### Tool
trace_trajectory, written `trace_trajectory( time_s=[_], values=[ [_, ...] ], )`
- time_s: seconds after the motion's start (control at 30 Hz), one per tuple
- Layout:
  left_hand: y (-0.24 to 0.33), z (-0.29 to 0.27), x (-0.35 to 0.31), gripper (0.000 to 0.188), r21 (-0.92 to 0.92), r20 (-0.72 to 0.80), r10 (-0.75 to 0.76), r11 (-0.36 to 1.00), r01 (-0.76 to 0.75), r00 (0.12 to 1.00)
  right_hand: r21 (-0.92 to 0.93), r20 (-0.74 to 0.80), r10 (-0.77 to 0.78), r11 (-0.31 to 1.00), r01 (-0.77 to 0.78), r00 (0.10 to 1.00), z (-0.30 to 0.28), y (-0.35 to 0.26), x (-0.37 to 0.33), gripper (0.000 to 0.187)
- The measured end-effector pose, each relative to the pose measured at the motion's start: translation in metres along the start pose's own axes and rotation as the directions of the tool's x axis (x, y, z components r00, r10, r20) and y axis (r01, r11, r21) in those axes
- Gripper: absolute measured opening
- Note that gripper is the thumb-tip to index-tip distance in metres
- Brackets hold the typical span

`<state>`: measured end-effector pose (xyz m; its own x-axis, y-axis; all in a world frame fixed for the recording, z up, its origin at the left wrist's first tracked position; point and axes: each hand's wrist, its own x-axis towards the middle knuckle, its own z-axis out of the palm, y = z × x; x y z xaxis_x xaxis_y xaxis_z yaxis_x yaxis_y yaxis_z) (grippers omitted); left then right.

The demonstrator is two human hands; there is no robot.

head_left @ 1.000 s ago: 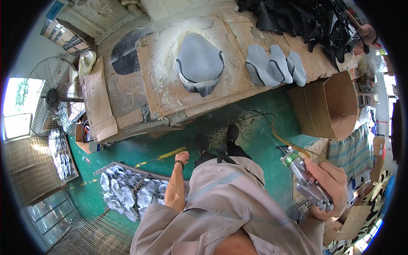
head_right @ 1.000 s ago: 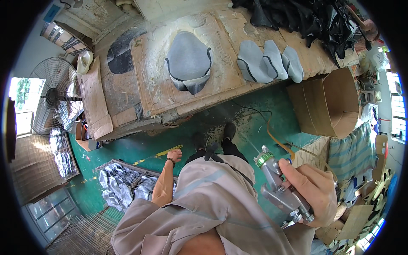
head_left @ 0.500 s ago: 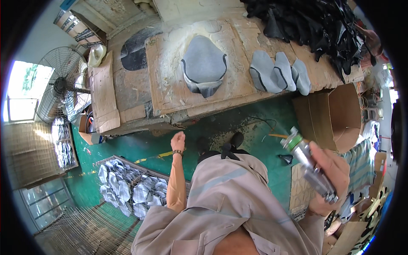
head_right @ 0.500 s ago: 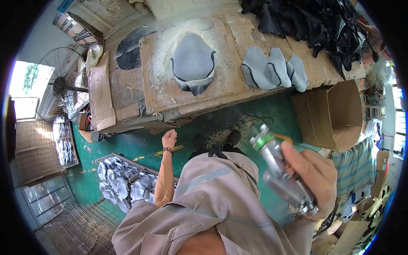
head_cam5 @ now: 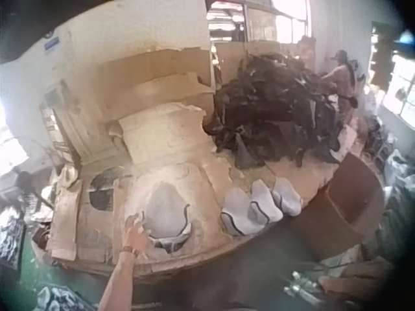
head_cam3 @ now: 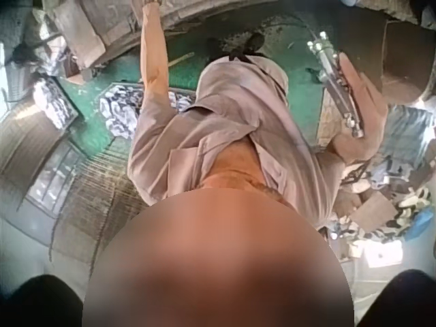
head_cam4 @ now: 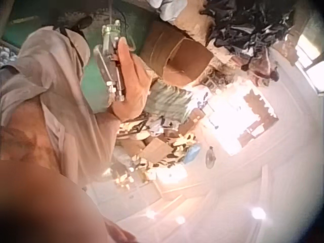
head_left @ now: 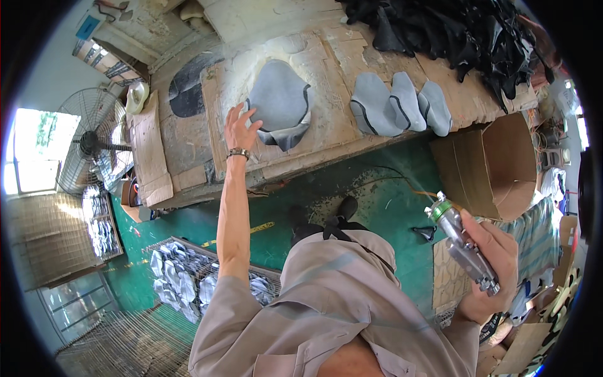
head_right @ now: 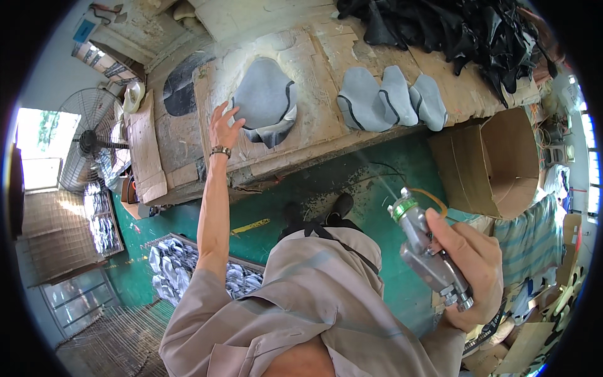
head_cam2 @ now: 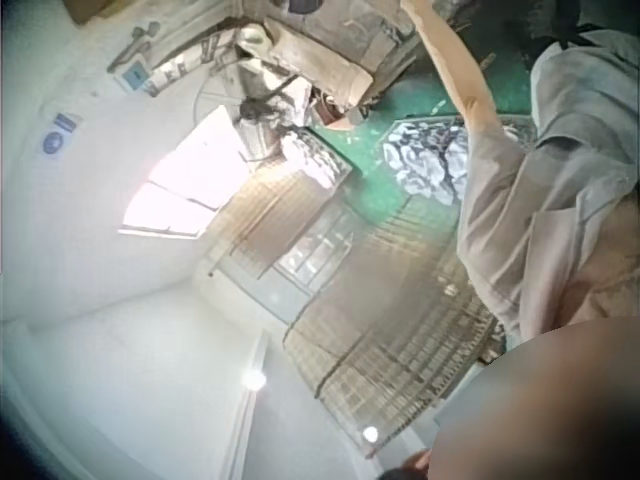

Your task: Spraying an adhesive or coating onto grey foam components and arranging them on a wire drying rack.

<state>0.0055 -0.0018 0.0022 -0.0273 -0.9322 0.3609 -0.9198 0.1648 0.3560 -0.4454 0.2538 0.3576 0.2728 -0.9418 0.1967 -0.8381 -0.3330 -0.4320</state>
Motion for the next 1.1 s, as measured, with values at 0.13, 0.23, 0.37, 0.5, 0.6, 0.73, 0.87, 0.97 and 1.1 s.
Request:
trace_trajectory(
  time_s=[0.13,0.23,0.37,0.5,0.6,0.73,0.87,0.97,1.1],
  values=[
    [0.000,0.011,0.002,0.036,-0.055,-0.057,-0.003,0.998,-0.001,0.998,0.207,0.130,0.071,0.973,-0.097,0.989,-0.006,0.023,-0.012,0.061],
    [-0.002,0.012,0.000,0.030,-0.065,-0.116,-0.007,0.998,0.000,0.993,0.189,0.054,0.031,0.981,-0.041,0.998,-0.006,0.036,-0.013,0.062],
    [0.009,0.002,0.012,0.021,-0.067,-0.084,-0.013,0.998,0.007,0.996,0.205,0.083,0.022,0.978,-0.039,0.996,-0.011,0.046,-0.019,0.066],
    [0.039,-0.021,0.048,0.016,0.043,-0.058,0.155,0.987,-0.152,0.986,0.348,0.093,0.091,0.930,-0.118,0.992,-0.003,0.066,-0.020,0.069],
    [0.094,-0.040,0.104,0.017,0.024,-0.041,0.278,0.961,-0.277,0.960,0.394,0.073,0.160,0.902,-0.176,0.984,-0.005,0.070,-0.020,0.071],
    [0.148,-0.056,0.186,0.016,0.012,-0.096,0.348,0.937,-0.349,0.932,0.414,0.066,0.251,0.874,-0.255,0.966,0.007,0.072,-0.018,0.073],
    [0.209,-0.033,0.262,0.017,-0.017,-0.219,0.407,0.907,-0.421,0.887,0.435,0.050,0.328,0.843,-0.316,0.943,0.009,0.073,-0.021,0.079],
    [0.240,0.003,0.280,0.019,0.001,-0.304,0.421,0.897,-0.441,0.855,0.421,0.049,0.411,0.818,-0.392,0.910,0.014,0.073,-0.019,0.079],
    [0.261,0.110,0.267,0.018,-0.006,-0.270,0.442,0.888,-0.460,0.855,0.371,0.050,0.545,0.768,-0.522,0.837,0.021,0.069,-0.016,0.077]
  ],
)
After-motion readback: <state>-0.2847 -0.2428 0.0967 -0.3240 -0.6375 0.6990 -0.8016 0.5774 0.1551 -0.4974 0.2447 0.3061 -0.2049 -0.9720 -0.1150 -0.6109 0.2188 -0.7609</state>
